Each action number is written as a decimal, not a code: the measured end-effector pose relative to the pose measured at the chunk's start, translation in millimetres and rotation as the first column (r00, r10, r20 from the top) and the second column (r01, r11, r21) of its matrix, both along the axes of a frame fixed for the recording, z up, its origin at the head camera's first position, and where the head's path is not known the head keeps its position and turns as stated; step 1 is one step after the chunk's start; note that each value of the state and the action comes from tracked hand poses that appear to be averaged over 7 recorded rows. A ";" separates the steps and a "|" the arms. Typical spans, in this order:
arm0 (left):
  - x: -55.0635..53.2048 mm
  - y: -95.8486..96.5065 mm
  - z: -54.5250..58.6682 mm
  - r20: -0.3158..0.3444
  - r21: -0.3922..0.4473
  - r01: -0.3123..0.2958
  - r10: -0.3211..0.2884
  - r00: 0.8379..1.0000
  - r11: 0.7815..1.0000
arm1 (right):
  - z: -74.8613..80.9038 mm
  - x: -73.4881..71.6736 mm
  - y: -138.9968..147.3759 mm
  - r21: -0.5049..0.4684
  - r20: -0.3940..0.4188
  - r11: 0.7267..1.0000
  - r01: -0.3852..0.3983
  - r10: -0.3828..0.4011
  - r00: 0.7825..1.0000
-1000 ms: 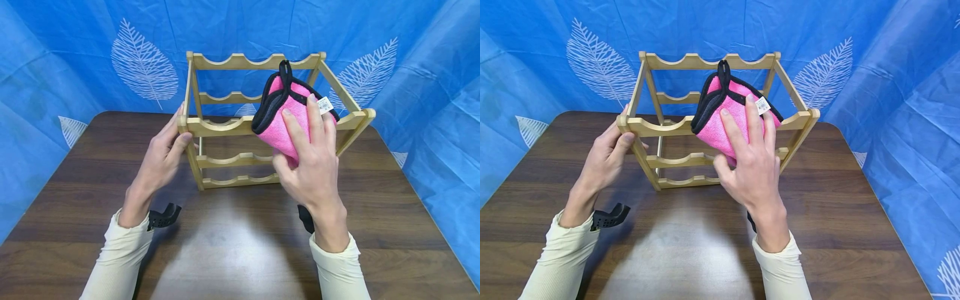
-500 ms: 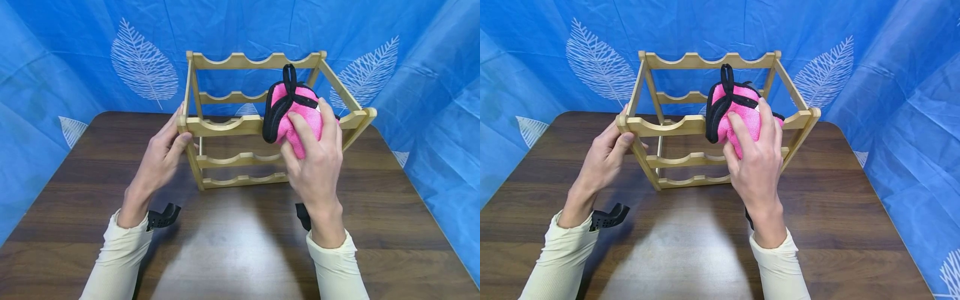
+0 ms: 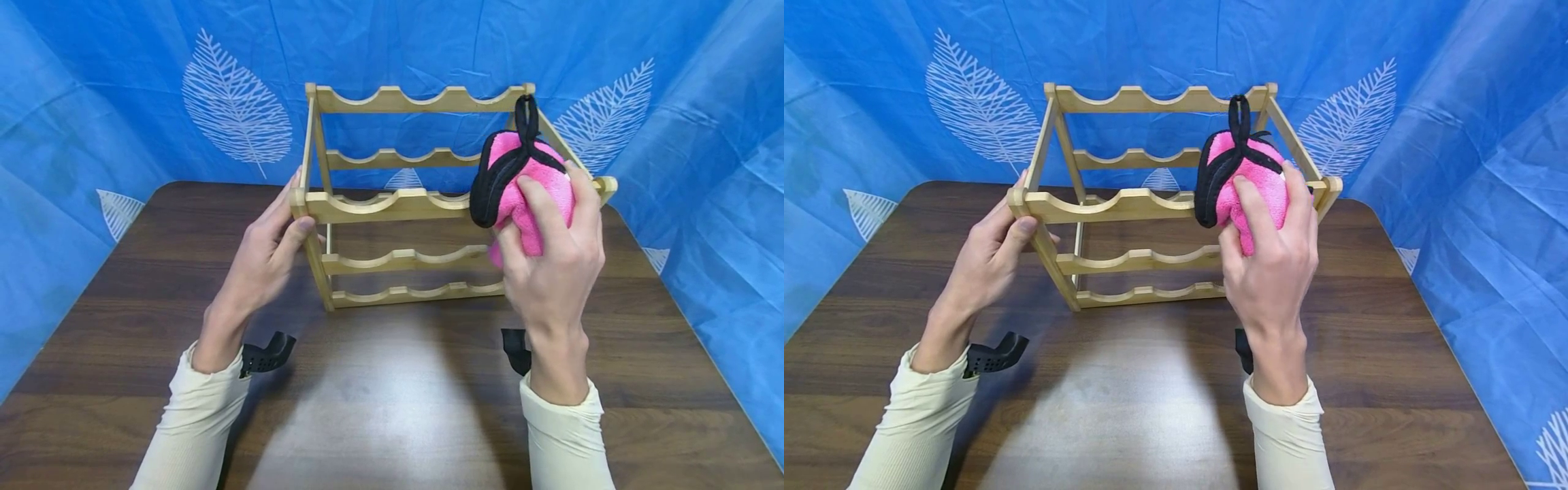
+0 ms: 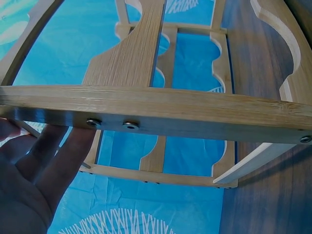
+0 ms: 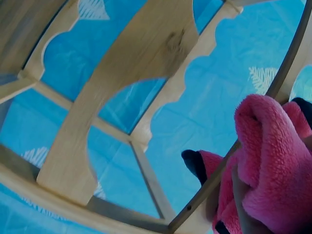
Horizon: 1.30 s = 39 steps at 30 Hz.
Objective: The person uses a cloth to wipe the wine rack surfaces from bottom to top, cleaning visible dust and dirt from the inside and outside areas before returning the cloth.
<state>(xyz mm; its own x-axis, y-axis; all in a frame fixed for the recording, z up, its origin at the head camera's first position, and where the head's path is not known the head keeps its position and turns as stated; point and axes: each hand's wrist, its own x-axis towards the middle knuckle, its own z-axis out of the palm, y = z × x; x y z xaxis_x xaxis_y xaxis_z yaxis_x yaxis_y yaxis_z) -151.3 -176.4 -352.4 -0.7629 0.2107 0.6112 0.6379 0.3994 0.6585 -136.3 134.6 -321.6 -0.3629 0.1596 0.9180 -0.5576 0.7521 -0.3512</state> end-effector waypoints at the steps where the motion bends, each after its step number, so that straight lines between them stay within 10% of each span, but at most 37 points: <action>1: 0.1 0.3 0.0 0.002 0.002 0.003 -0.003 1.000 1.000 | 1.4 -0.2 0.3 -0.035 -0.033 0.999 0.013 -0.015 0.999; 6: -0.1 0.8 -0.2 0.000 -0.001 0.003 -0.003 1.000 1.000 | 4.9 -3.2 2.4 -0.182 -0.164 0.982 0.053 -0.083 0.983; 15: 0.3 -0.7 0.4 -0.005 -0.017 -0.003 0.003 1.000 1.000 | -9.1 -7.4 9.9 0.014 0.055 0.990 0.139 -0.140 0.989; 24: -0.8 -1.3 1.7 0.005 0.004 -0.001 0.001 1.000 1.000 | -6.2 -1.0 0.7 0.062 0.142 0.998 0.005 -0.014 0.990; 39: -1.1 -1.3 0.3 0.015 0.006 0.004 -0.004 1.000 1.000 | -5.7 8.5 -34.4 0.133 -0.049 0.975 -0.176 0.184 0.982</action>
